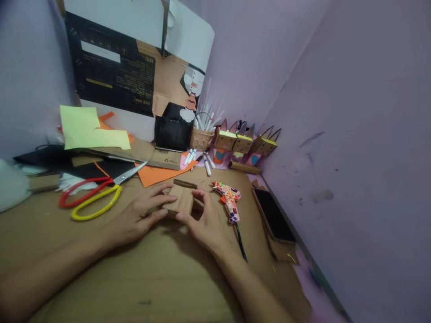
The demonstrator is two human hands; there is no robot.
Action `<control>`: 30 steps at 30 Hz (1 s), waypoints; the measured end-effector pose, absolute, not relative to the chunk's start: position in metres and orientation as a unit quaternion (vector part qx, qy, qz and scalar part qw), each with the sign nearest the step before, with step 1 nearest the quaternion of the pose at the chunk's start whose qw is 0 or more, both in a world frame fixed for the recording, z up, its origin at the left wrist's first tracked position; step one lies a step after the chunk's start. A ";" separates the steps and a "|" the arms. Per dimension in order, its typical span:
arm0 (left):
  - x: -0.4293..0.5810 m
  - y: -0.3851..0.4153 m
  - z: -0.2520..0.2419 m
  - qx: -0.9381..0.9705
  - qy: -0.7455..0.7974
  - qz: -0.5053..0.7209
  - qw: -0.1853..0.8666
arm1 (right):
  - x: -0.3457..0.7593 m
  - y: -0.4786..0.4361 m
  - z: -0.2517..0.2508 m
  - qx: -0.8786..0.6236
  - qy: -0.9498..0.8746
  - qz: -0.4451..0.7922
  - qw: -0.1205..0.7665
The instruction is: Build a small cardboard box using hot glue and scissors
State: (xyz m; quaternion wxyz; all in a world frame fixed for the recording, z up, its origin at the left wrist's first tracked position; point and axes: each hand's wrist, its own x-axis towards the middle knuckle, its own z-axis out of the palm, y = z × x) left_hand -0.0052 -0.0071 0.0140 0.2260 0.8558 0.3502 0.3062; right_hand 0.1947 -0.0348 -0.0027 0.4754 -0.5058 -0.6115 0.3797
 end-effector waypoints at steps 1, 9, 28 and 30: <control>-0.005 -0.007 0.015 0.855 0.350 0.307 0.228 | 0.196 -0.033 -0.002 -0.497 -0.604 0.401 0.477; -0.003 -0.002 0.015 0.807 0.362 0.349 0.309 | 0.192 -0.030 0.005 -0.480 -0.559 0.440 0.514; 0.004 0.009 0.019 0.649 0.349 0.384 0.557 | 0.199 -0.019 -0.002 -0.485 -0.526 0.429 0.552; 0.005 0.010 0.018 0.634 0.318 0.380 0.593 | 0.200 -0.017 -0.001 -0.480 -0.526 0.447 0.542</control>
